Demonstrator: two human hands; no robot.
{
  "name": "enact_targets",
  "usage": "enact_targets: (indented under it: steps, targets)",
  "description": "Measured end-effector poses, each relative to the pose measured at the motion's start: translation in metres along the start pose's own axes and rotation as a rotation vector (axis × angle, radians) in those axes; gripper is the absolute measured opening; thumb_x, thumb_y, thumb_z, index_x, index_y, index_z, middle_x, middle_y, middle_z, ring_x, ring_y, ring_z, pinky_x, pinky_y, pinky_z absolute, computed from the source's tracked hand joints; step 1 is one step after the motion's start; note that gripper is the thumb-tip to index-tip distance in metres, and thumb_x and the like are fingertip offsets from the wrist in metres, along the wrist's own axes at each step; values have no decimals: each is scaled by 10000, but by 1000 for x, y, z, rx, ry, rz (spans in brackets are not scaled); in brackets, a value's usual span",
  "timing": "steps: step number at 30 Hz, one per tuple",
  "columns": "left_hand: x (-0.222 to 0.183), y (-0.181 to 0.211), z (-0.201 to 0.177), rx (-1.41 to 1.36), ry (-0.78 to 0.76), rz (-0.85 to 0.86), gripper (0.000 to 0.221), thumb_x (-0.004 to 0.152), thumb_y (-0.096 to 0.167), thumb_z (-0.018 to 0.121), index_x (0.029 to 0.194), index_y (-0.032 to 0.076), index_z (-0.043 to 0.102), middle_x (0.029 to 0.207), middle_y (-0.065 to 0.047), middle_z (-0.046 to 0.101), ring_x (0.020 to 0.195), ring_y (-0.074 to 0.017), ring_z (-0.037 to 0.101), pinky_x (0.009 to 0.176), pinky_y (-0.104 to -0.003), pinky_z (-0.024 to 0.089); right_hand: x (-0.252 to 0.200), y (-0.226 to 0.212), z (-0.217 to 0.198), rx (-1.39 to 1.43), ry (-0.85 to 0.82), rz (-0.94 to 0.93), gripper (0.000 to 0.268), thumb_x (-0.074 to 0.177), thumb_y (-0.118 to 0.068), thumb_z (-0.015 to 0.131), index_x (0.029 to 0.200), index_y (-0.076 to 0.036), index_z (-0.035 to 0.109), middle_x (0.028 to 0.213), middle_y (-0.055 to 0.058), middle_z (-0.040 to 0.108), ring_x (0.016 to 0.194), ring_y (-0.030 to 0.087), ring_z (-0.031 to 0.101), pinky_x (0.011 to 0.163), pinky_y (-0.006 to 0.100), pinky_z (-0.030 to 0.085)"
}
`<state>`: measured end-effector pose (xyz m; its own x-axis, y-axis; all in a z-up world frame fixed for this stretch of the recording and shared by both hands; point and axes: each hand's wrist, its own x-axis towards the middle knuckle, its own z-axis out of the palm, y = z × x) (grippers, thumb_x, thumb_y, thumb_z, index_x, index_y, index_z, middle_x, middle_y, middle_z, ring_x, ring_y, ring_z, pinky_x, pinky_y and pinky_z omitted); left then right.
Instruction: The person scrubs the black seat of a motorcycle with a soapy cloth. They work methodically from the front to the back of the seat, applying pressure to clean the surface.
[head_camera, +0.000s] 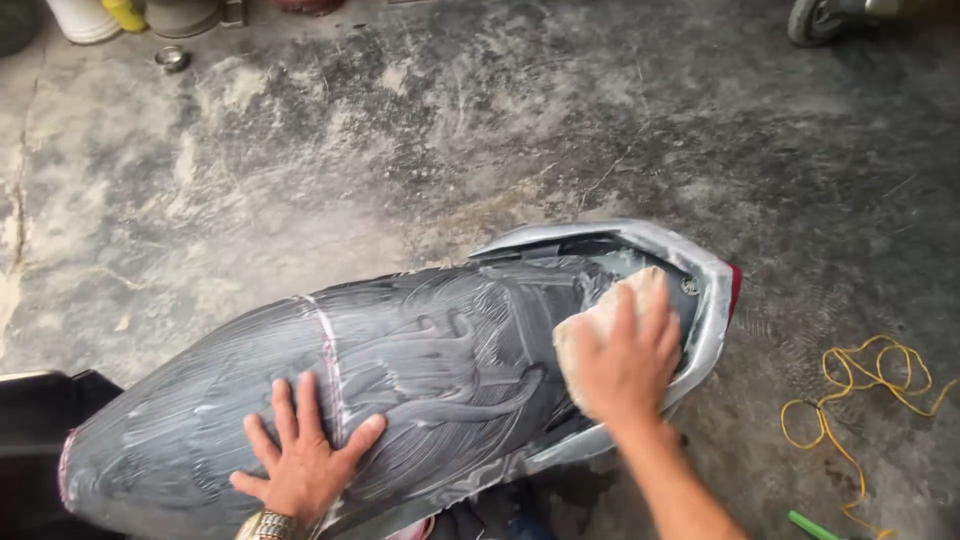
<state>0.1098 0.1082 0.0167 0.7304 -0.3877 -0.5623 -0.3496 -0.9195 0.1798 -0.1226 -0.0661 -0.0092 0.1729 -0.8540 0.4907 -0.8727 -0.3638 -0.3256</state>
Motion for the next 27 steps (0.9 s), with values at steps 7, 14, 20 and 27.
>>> enact_targets:
  steps: [7,14,20,27]
  targets:
    - [12,-27,9,-24,27,87,1039,532,777,468,1371,429,-34,1493,88,-173,1371,-270,-149,949,-688,-12,-9,-19,-1,-220,-239,81,847,714,-678,422,1283,-54,349,1435,223,151,1276,426,165,944,633,135]
    - [35,-45,42,-9,307,265,1067,488,848,399,1381,370,65,1489,6,-22,1336,-373,-6,838,-772,66,-7,-44,-32,-224,-491,-72,960,675,-638,572,1324,-10,246,1369,257,271,1225,421,294,905,543,296]
    - [19,-34,11,-36,36,178,1056,534,822,440,1375,413,-51,1488,51,-188,1358,-324,-151,892,-740,14,-50,-51,-25,-334,-413,-398,668,705,-715,448,1293,-417,343,1356,268,226,1158,442,315,895,520,278]
    - [29,-39,31,-42,54,213,1066,538,813,457,1381,388,-40,1488,31,-182,1351,-350,-139,884,-743,-6,-45,-51,17,-466,15,203,597,704,-695,475,1226,-407,458,1383,205,307,1138,461,384,815,539,382]
